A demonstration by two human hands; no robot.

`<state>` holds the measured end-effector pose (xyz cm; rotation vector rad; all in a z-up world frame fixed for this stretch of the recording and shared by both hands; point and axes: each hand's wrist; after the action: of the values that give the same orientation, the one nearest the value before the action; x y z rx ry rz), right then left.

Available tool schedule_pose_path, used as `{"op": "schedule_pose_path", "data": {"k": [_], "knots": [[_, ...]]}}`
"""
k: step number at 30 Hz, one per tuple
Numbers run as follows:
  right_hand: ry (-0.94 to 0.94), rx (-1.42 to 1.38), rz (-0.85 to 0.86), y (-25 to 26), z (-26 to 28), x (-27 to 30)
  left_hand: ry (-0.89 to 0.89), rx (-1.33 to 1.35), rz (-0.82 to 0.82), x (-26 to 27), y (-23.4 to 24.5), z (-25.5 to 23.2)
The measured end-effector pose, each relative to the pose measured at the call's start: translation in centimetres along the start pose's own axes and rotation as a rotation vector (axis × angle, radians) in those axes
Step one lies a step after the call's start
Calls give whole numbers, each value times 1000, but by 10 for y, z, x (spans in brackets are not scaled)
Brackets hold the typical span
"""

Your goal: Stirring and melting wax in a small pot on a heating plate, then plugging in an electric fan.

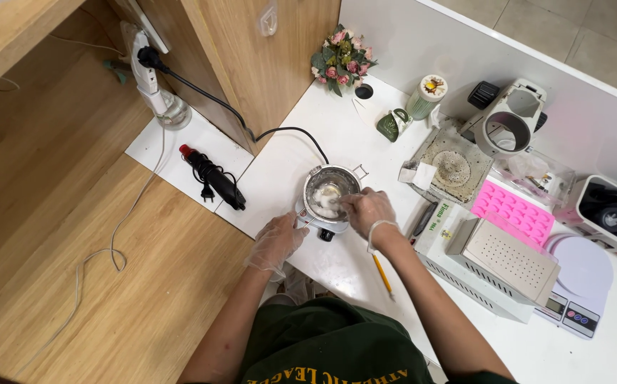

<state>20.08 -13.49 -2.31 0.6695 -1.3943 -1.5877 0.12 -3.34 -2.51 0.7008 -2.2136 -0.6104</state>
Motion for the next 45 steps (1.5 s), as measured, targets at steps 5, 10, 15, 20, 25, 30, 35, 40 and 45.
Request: {"op": "schedule_pose_path", "data": {"k": [5, 10, 15, 20, 25, 30, 35, 40, 45], "knots": [[79, 30, -106, -7, 11, -17, -5, -4, 13, -1, 2, -1], [40, 62, -105, 12, 8, -18, -57, -2, -48, -5, -2, 4], [14, -32, -35, -4, -7, -18, -3, 30, 19, 3, 8, -8], [0, 30, 92, 5, 3, -32, -2, -2, 42, -6, -3, 5], [-58, -83, 175, 19, 0, -43, -47, -20, 14, -17, -20, 26], [54, -41, 61, -7, -17, -43, -72, -83, 22, -21, -26, 32], [147, 24, 14, -23, -18, -31, -52, -53, 24, -18, -23, 27], [139, -133, -106, -32, -32, -31, -107, -41, -32, -24, -30, 35], [-439, -391, 75, -4, -11, -13, -28, -32, 32, -15, -17, 20]]}}
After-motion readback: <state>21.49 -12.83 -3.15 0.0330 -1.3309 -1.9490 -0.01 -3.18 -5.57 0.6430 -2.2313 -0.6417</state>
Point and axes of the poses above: each hand's wrist, its own x-axis away from the middle knuckle, its own y-axis out of the back of the hand, z = x × y, and after that the axes turned 7 degrees about x, right-handed
